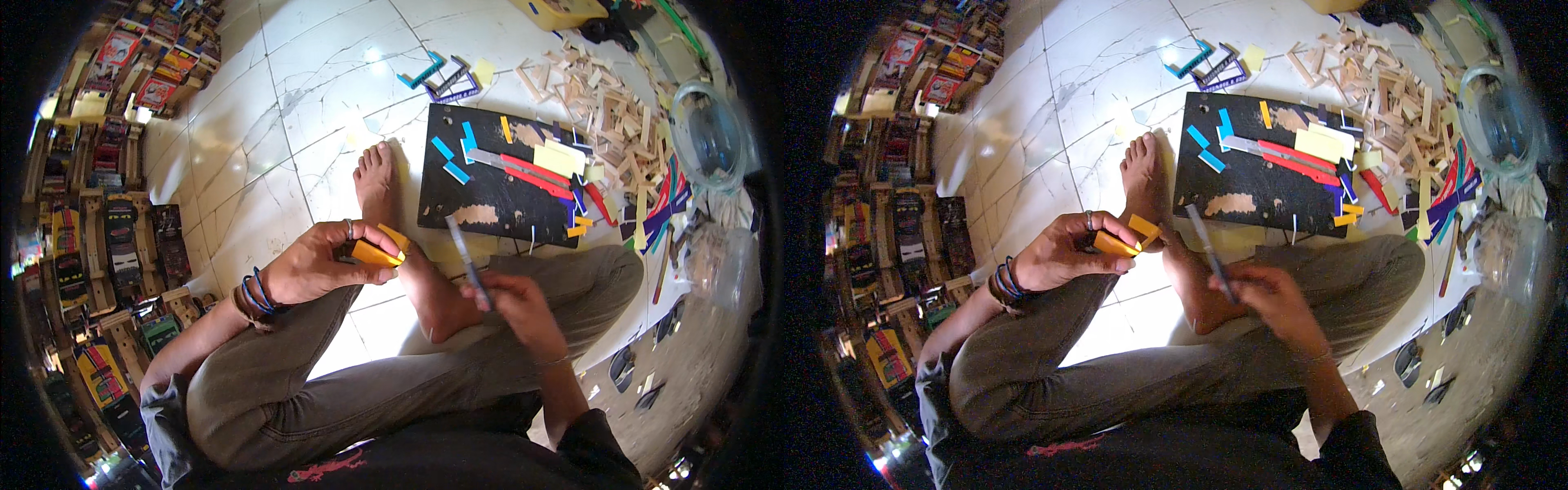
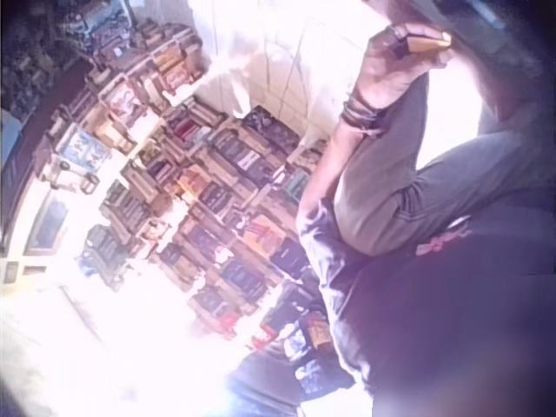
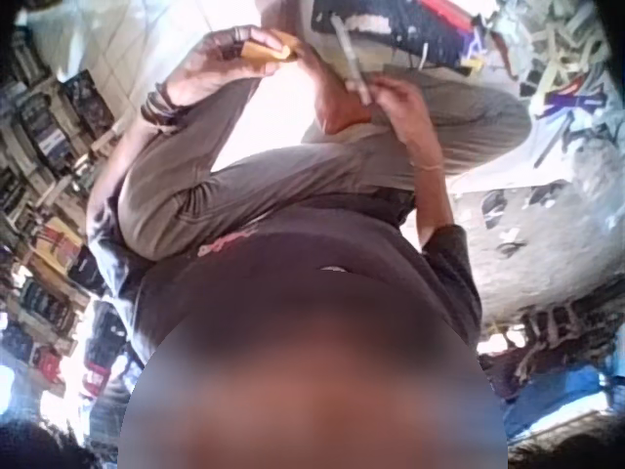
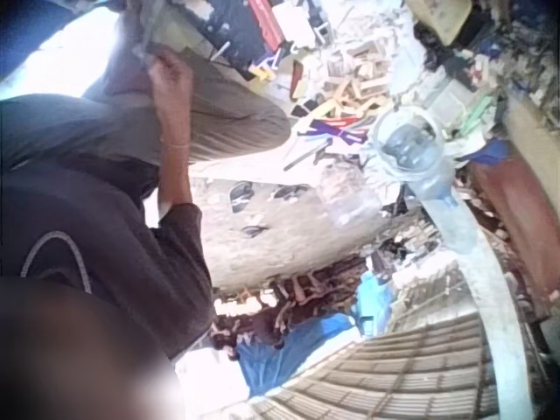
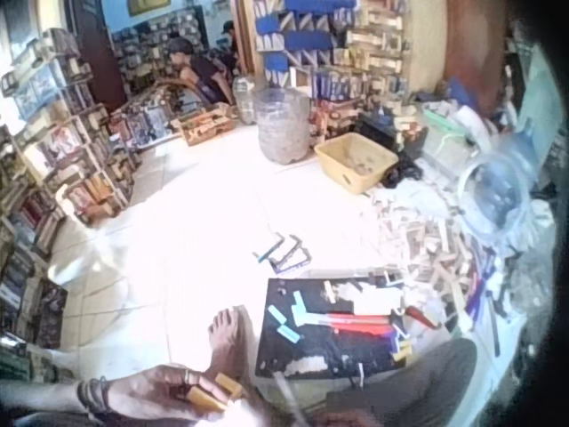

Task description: The person sits on the floor and assembles small yellow and black plastic pieces into a rectangular frame. They use scissors to trim a yellow strip and then attach it to the frame, repeating the process with additional pieces.

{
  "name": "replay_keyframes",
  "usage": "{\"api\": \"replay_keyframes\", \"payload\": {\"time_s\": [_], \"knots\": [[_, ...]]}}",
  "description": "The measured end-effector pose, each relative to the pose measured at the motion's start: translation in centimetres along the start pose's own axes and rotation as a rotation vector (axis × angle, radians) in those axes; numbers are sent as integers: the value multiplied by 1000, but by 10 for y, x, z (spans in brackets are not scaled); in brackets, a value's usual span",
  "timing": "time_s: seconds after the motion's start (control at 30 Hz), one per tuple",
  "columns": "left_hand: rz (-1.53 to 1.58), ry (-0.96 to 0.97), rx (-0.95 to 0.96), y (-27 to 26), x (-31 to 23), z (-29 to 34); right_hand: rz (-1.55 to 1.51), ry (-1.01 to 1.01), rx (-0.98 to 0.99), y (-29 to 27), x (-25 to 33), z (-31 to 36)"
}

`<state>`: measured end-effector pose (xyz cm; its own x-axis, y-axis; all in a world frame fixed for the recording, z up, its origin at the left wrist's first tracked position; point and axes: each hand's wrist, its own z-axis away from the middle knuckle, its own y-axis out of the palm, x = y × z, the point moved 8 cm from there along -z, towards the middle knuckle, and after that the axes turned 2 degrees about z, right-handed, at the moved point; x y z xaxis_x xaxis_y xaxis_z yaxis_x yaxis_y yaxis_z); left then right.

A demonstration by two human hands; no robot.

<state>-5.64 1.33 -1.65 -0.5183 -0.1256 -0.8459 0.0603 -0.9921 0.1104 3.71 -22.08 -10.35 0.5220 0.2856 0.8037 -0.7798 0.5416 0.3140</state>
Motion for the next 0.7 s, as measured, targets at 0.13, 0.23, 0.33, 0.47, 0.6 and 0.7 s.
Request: {"api": "replay_keyframes", "payload": {"time_s": [0.13,0.23,0.33,0.47,0.6,0.7], "knots": [[-104,-7,-46,-2,-1,1,-74,26,38,46,-19,-4],[-223,124,-51,-2,-9,-1,283,-25,-15,46,-7,-5],[-182,147,-62,-4,-10,-1,740,-433,-102,47,33,0],[-237,145,-45,-2,-11,-3,959,-383,-64,49,34,-6],[-230,85,-51,-1,-10,-3,938,-404,-53,59,41,-10],[-229,76,-36,1,-10,-4,887,-428,-50,66,47,-14]]}}
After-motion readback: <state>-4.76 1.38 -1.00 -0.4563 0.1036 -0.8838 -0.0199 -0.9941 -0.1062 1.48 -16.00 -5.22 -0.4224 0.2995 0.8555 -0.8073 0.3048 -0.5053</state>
